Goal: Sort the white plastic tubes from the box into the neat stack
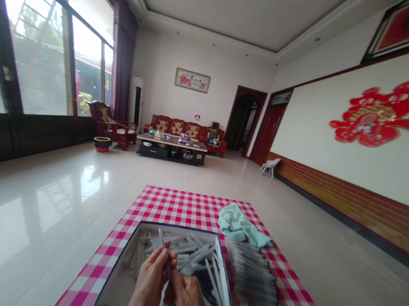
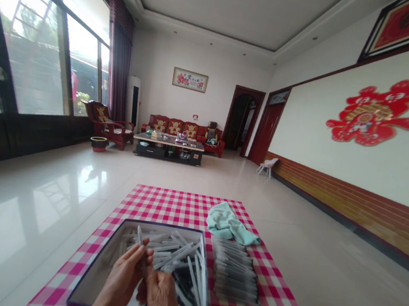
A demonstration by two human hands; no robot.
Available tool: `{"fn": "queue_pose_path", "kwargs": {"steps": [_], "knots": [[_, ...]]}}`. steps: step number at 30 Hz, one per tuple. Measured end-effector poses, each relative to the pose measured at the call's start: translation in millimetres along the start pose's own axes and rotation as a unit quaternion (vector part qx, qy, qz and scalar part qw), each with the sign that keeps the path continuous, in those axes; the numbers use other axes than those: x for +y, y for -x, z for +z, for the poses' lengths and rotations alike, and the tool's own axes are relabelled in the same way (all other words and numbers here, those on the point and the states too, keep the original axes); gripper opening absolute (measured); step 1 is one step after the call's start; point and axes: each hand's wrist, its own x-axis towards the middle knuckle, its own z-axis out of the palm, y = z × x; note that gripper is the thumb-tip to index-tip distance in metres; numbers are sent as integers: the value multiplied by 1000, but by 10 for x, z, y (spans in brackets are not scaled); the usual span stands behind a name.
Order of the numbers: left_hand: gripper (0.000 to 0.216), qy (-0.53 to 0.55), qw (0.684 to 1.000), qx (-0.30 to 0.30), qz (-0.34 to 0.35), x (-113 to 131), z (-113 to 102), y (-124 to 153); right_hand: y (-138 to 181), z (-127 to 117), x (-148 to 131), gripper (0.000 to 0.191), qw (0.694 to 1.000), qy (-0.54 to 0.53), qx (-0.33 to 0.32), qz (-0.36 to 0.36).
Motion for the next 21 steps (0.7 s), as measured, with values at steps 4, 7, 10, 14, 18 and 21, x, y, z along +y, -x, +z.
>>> {"fn": "queue_pose_path", "kwargs": {"steps": [4,7,10,14,18,21], "knots": [[35,-221,969,3,109,-30,-213,-89,-55,-136,111,28,987,148,-1,-61],[26,-444,861,5,250,-120,-411,-95,-109,-273,237,24,955,278,10,-103],[26,-541,784,-33,304,-214,-501,-56,-156,-294,340,30,938,338,-18,-70],[28,-571,768,-37,288,-234,-489,-43,-213,-201,433,33,928,366,-9,-63],[31,-545,804,-2,235,-146,-475,-78,-259,-251,509,33,921,380,14,-83],[30,-495,842,22,214,-76,-478,-79,-287,-435,541,33,916,389,28,-90]]}}
